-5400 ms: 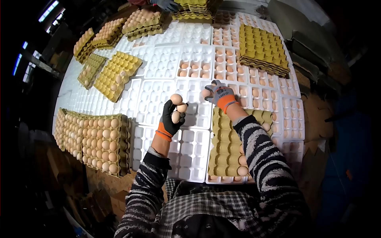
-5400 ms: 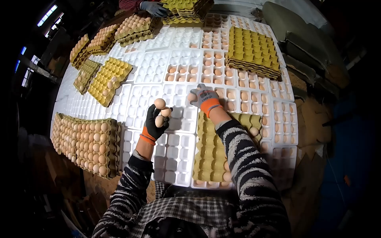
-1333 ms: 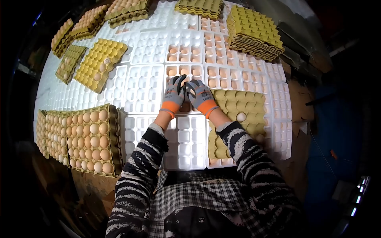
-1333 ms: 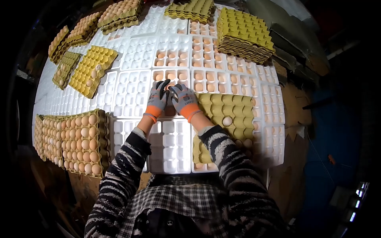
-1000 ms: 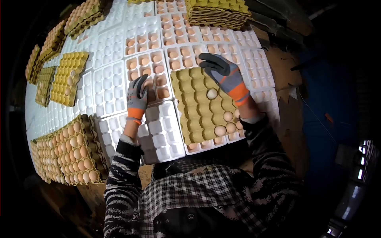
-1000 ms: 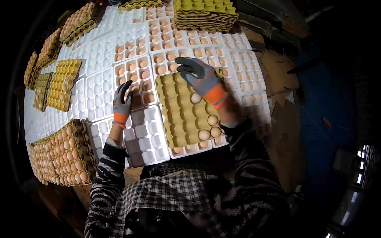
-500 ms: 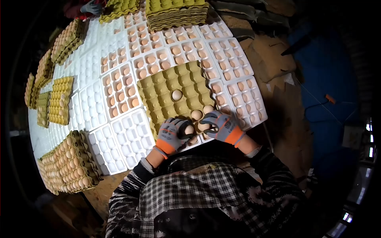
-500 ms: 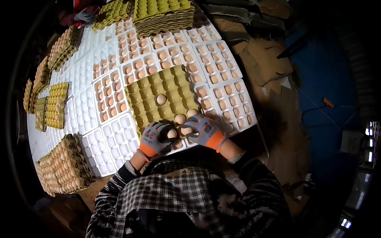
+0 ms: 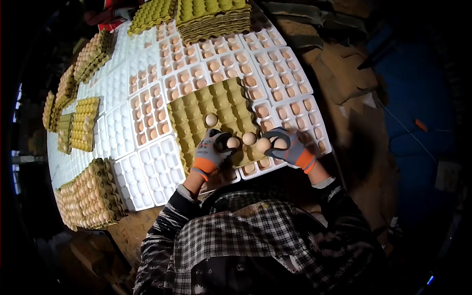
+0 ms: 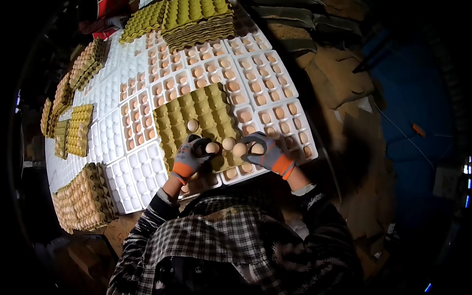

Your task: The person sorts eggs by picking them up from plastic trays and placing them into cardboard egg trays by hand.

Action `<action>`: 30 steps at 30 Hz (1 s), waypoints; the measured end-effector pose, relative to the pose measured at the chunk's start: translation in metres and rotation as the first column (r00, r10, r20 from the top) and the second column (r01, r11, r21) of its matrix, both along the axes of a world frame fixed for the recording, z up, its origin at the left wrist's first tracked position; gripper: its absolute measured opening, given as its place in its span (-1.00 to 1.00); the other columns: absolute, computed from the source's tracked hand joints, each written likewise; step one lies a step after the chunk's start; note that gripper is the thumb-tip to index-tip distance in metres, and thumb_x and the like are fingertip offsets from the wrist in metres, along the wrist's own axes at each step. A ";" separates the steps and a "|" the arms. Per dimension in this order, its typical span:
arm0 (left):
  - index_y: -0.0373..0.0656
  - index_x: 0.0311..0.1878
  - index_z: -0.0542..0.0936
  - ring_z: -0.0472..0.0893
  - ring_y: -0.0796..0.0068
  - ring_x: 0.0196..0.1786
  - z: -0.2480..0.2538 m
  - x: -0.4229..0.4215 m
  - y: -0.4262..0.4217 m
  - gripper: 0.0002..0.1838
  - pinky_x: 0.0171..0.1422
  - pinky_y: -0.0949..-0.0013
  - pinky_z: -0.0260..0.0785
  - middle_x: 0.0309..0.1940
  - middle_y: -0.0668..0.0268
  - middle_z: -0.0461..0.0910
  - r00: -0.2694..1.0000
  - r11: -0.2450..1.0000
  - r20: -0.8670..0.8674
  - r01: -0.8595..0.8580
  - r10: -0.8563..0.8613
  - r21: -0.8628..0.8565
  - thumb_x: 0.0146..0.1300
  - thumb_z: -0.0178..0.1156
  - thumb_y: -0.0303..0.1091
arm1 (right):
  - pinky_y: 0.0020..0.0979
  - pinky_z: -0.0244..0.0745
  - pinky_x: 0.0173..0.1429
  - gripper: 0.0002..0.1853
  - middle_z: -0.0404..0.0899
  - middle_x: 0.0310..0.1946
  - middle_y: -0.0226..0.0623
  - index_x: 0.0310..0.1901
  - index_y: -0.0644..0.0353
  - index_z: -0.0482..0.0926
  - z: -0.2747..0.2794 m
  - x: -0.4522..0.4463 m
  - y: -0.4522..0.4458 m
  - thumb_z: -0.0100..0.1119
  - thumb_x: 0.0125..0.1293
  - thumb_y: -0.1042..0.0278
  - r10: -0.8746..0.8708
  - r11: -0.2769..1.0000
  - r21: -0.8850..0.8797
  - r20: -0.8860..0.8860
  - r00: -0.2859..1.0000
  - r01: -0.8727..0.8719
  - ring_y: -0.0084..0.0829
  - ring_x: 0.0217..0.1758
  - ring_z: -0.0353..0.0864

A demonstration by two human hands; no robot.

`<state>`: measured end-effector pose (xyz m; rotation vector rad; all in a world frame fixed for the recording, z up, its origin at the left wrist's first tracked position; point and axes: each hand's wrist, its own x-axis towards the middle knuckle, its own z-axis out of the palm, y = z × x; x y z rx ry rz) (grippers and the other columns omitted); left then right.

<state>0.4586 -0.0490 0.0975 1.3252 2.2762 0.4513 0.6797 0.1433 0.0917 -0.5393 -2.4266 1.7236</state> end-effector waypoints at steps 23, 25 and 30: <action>-0.25 0.33 0.46 0.60 0.55 -0.14 -0.012 -0.021 -0.202 -0.60 -0.09 0.41 0.49 -0.04 0.31 0.62 0.608 0.751 0.789 -0.562 0.090 0.347 0.46 0.07 -0.45 | -0.53 0.52 -0.49 -0.42 0.60 0.12 0.00 0.33 0.12 0.37 0.023 -0.159 -0.062 -0.06 0.51 -0.16 0.197 0.349 -0.920 -0.114 0.974 -0.179 -0.37 -0.23 0.69; -0.25 0.34 0.45 0.61 0.52 -0.13 -0.003 -0.032 -0.225 -0.57 -0.07 0.39 0.50 -0.04 0.28 0.63 0.271 0.640 0.959 -0.752 0.085 0.156 0.43 0.11 -0.42 | -0.56 0.53 -0.43 -0.52 0.68 -0.04 -0.11 0.25 0.17 0.46 0.032 -0.195 -0.083 -0.06 0.54 -0.03 0.347 0.383 -0.879 -0.148 0.926 -0.284 -0.51 -0.38 0.64; -0.22 0.26 0.52 0.61 0.52 -0.32 -0.007 -0.076 -0.256 -0.55 -0.29 0.43 0.50 -0.19 0.29 0.65 0.183 0.467 0.919 -0.884 0.349 -0.002 0.31 0.24 -0.37 | -0.24 0.53 0.21 -0.43 0.59 0.08 -0.17 0.12 -0.03 0.63 0.019 -0.276 -0.161 0.43 0.12 -0.12 0.411 0.878 0.235 0.076 0.908 -0.417 -0.23 0.08 0.62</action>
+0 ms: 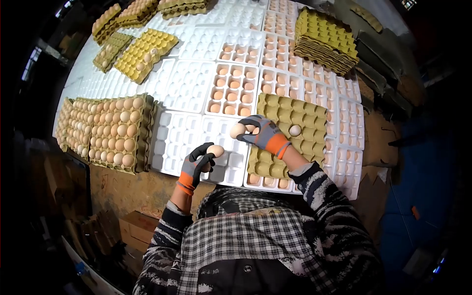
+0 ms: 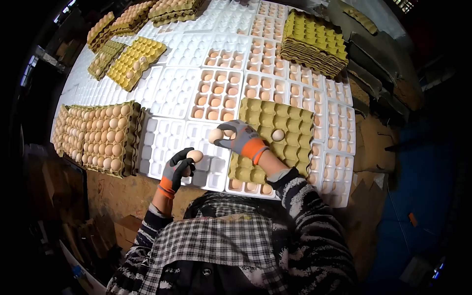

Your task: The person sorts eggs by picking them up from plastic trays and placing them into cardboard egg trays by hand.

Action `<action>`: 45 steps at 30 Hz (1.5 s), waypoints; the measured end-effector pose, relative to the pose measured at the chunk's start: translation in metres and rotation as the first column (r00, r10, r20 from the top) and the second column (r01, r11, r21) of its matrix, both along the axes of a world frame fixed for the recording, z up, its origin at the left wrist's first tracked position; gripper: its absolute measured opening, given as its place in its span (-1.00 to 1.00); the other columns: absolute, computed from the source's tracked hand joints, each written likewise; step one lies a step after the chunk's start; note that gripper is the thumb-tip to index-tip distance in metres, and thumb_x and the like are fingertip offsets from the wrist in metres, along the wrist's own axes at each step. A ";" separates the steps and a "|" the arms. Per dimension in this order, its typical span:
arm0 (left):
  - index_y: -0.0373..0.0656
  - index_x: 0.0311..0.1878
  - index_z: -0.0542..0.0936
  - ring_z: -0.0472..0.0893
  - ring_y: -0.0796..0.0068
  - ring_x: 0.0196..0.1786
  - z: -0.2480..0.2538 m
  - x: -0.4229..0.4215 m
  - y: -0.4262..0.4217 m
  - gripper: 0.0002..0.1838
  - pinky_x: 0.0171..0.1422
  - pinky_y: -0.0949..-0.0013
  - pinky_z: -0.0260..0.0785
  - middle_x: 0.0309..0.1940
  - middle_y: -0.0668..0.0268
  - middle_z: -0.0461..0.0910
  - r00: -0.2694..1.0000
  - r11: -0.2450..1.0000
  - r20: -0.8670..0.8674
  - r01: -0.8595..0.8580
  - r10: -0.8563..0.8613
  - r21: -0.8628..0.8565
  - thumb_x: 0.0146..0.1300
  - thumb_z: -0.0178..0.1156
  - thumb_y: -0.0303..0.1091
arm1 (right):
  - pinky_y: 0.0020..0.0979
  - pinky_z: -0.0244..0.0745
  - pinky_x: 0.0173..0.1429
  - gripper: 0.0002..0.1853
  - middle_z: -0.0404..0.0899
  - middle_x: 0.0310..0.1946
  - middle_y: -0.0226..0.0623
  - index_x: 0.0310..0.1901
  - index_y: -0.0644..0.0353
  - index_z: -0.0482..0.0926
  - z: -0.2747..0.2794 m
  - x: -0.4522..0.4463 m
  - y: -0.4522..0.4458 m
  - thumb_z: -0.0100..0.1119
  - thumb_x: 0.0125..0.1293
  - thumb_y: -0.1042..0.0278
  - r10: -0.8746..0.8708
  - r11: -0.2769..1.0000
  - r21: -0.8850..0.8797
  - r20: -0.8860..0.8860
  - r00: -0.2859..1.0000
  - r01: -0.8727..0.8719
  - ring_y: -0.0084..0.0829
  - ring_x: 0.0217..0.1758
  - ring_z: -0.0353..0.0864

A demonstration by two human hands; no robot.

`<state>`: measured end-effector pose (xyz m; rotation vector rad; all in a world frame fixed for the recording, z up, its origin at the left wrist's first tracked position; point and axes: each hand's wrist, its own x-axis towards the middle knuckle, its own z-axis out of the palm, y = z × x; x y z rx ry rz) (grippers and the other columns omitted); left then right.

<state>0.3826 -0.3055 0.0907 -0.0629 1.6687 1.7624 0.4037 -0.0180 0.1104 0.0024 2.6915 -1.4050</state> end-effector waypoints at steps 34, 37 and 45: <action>-0.05 0.31 0.49 0.44 -0.04 0.25 -0.015 -0.049 0.053 -0.44 0.38 0.07 0.30 0.19 0.09 0.49 0.432 0.910 -0.810 0.301 -0.397 -0.285 0.18 0.19 -0.52 | -0.23 0.48 0.27 -0.49 0.45 0.27 -0.27 0.21 -0.08 0.50 -0.017 0.078 0.080 0.31 0.20 0.23 -0.424 0.642 0.727 0.073 0.903 0.242 -0.19 0.23 0.52; -0.07 0.32 0.48 0.44 -0.01 0.26 -0.017 -0.038 0.065 -0.44 0.38 0.10 0.30 0.19 0.09 0.50 0.470 0.893 -0.768 0.338 -0.435 -0.299 0.20 0.16 -0.55 | -0.22 0.49 0.25 -0.52 0.46 0.26 -0.26 0.18 -0.10 0.52 -0.026 0.090 0.085 0.33 0.19 0.19 -0.430 0.698 0.629 -0.015 0.903 0.343 -0.21 0.23 0.53; -0.11 0.41 0.37 0.50 0.25 0.26 -0.046 -0.011 0.106 -0.35 0.29 0.25 0.41 0.26 0.17 0.44 0.725 0.909 -0.548 0.356 -0.416 -0.218 0.23 0.28 -0.47 | -0.21 0.54 0.20 -0.55 0.51 0.12 -0.26 0.13 -0.09 0.56 -0.021 0.088 0.096 0.35 0.17 0.18 -0.363 0.755 0.580 -0.016 0.932 0.304 -0.17 0.14 0.57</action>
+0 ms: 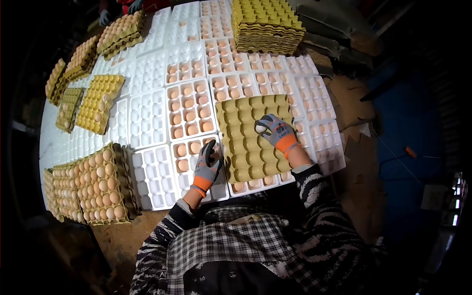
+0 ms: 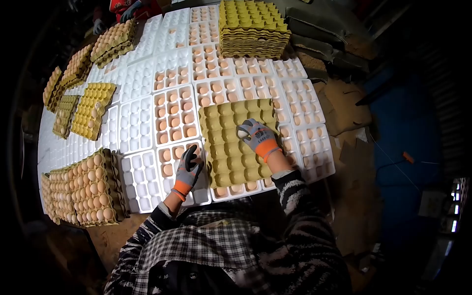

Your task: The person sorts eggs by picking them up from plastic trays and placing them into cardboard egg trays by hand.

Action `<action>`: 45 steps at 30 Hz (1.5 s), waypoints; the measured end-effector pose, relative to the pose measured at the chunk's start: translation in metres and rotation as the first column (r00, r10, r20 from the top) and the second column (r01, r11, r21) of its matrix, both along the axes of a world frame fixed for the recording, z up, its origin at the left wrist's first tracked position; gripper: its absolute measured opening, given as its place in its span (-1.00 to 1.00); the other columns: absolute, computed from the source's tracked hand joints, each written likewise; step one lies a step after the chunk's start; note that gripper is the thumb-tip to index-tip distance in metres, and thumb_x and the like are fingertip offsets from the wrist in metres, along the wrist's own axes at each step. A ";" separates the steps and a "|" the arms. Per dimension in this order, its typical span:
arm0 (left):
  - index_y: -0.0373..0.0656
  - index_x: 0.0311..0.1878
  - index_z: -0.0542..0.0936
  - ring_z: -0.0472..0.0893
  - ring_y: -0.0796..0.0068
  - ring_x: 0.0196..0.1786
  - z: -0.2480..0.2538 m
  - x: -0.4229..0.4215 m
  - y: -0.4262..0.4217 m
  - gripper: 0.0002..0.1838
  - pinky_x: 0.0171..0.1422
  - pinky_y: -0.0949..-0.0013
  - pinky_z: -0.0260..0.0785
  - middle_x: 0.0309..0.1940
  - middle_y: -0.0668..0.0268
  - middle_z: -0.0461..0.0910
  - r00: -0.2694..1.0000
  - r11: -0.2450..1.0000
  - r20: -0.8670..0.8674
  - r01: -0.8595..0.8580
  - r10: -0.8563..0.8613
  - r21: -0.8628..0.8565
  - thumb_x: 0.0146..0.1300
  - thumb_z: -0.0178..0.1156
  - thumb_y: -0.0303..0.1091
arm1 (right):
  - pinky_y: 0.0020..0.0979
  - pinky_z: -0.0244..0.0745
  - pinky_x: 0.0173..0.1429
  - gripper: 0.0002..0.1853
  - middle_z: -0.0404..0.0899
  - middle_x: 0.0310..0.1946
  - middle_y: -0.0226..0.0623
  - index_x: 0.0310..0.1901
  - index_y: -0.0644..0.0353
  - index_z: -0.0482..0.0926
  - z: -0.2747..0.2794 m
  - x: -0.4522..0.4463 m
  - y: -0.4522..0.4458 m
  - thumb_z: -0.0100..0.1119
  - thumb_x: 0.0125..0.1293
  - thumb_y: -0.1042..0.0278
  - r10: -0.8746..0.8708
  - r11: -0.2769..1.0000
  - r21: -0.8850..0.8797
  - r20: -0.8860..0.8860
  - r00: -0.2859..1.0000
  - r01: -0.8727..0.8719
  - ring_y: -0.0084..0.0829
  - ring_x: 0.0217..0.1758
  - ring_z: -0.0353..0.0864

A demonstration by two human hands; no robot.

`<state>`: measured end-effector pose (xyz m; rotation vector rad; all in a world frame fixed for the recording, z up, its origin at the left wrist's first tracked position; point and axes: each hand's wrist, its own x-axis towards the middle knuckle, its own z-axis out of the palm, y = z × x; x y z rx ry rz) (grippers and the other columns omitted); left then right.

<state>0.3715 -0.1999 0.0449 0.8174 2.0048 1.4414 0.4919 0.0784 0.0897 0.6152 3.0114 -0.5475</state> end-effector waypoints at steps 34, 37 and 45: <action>-0.31 0.44 0.32 0.38 0.35 0.41 0.209 -0.199 -0.331 -0.33 0.39 0.35 0.32 0.39 0.15 0.40 0.500 0.467 -0.094 -0.703 0.861 0.536 0.24 0.24 -0.59 | -0.50 0.48 0.26 -0.50 0.51 0.20 -0.25 0.36 0.32 0.37 0.063 -0.219 -0.178 0.07 0.38 0.65 -0.373 0.367 -0.798 -0.598 0.710 -0.478 -0.50 0.16 0.53; -0.31 0.41 0.37 0.46 0.41 0.33 0.219 -0.267 -0.441 -0.40 0.27 0.43 0.41 0.35 0.17 0.44 0.374 0.377 -0.143 -0.687 0.916 0.621 0.29 0.21 -0.60 | -0.41 0.55 0.20 -0.48 0.53 0.22 -0.20 0.35 0.28 0.40 0.037 -0.330 -0.248 0.16 0.34 0.61 -0.345 0.057 -0.930 -0.360 0.867 -0.363 -0.42 0.13 0.61; -0.20 0.49 0.24 0.51 0.37 0.23 0.203 -0.397 -0.612 -0.26 0.25 0.41 0.41 0.36 0.08 0.41 0.177 0.254 -0.184 -0.736 0.967 0.628 0.27 0.29 -0.60 | -0.39 0.53 -0.28 -0.37 0.60 -0.25 -0.33 0.07 0.17 0.49 0.004 -0.549 -0.387 0.52 0.08 -0.02 -0.213 0.398 -0.862 0.245 0.946 0.313 -0.38 -0.33 0.58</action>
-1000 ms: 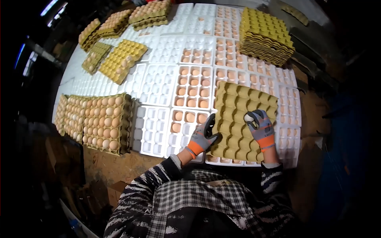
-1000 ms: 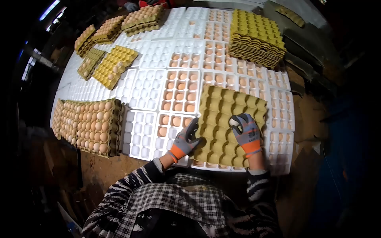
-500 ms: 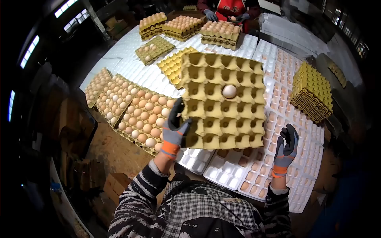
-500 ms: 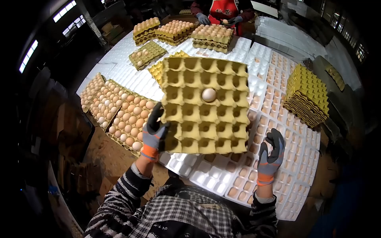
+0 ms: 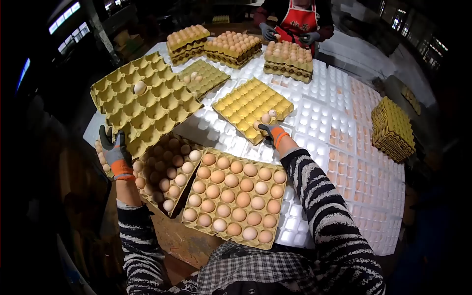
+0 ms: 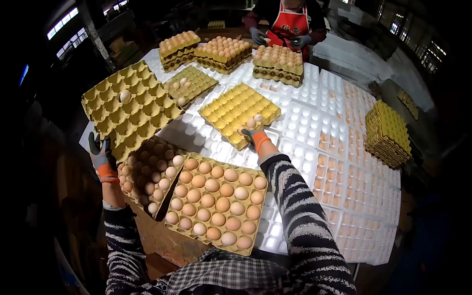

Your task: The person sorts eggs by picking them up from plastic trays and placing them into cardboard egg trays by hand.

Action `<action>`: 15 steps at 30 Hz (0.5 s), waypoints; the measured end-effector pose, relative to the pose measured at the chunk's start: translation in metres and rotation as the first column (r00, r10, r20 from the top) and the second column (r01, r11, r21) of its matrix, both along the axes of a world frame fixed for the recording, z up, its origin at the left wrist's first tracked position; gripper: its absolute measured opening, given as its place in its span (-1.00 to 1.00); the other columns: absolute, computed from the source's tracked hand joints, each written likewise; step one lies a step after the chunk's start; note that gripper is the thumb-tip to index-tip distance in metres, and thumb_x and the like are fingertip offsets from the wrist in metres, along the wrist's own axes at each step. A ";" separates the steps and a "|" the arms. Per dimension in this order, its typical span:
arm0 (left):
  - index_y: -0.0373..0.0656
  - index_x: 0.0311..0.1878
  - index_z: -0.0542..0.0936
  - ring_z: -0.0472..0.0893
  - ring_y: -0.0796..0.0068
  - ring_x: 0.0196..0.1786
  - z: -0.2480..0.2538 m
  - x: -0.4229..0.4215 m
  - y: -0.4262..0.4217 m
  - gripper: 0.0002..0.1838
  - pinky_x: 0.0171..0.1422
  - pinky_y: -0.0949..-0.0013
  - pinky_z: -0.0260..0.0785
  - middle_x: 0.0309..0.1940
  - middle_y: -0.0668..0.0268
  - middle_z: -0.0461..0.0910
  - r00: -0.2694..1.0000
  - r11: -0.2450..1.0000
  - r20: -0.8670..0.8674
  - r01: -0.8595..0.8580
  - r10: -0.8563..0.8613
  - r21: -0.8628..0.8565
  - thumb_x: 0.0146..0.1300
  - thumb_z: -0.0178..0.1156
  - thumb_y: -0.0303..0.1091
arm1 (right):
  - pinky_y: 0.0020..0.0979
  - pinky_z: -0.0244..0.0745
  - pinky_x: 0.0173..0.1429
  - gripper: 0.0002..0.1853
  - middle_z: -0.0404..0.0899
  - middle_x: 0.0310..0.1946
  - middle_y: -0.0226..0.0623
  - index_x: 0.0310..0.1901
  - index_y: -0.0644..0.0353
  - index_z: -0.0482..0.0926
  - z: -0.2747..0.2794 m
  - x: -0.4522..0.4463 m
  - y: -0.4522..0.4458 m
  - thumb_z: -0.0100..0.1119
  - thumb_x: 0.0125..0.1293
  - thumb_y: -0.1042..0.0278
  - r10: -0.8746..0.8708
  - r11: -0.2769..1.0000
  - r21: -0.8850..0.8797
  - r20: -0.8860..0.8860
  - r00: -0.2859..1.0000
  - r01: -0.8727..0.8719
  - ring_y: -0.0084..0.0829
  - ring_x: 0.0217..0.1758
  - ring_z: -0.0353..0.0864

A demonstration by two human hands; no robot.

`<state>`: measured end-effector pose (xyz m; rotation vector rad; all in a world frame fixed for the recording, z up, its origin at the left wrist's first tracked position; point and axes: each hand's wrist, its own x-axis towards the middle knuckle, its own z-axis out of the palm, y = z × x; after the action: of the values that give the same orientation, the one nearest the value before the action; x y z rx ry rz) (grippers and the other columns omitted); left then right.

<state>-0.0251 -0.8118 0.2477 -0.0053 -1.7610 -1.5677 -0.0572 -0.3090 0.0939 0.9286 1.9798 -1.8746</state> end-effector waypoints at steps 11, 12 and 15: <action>-0.29 0.48 0.24 0.49 0.34 0.23 -0.031 -0.073 -0.036 -0.31 0.30 0.39 0.36 0.37 0.08 0.38 0.988 0.988 0.080 0.126 -0.133 0.089 0.28 0.19 -0.63 | -0.25 0.69 -0.08 -0.36 0.60 0.04 -0.21 0.24 0.19 0.43 -0.031 -0.017 -0.012 0.50 0.13 0.38 -0.346 0.836 -0.507 -0.189 0.919 0.210 -0.28 -0.07 0.67; -0.29 0.48 0.24 0.49 0.34 0.23 -0.033 -0.074 -0.025 -0.31 0.30 0.39 0.36 0.37 0.08 0.38 0.986 0.986 0.083 0.135 -0.143 0.095 0.28 0.19 -0.63 | -0.16 0.71 0.00 -0.27 0.54 0.16 -0.15 0.33 0.17 0.35 -0.023 -0.015 -0.018 0.48 0.11 0.55 -0.425 0.743 -0.654 -0.294 0.856 0.144 -0.22 0.06 0.65; -0.28 0.48 0.25 0.46 0.33 0.30 -0.048 -0.091 -0.012 -0.26 0.29 0.38 0.38 0.39 0.12 0.37 0.985 0.983 0.080 0.146 -0.155 0.113 0.25 0.28 -0.60 | -0.19 0.70 -0.01 -0.37 0.57 0.08 -0.17 0.26 0.22 0.42 -0.011 -0.019 -0.025 0.45 0.15 0.53 -0.483 0.727 -0.674 -0.363 0.797 0.134 -0.23 0.01 0.65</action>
<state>-0.1166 -0.8237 0.1999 -0.0176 -1.7771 -1.7948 -0.0764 -0.3337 0.0832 0.6181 1.2379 -2.9845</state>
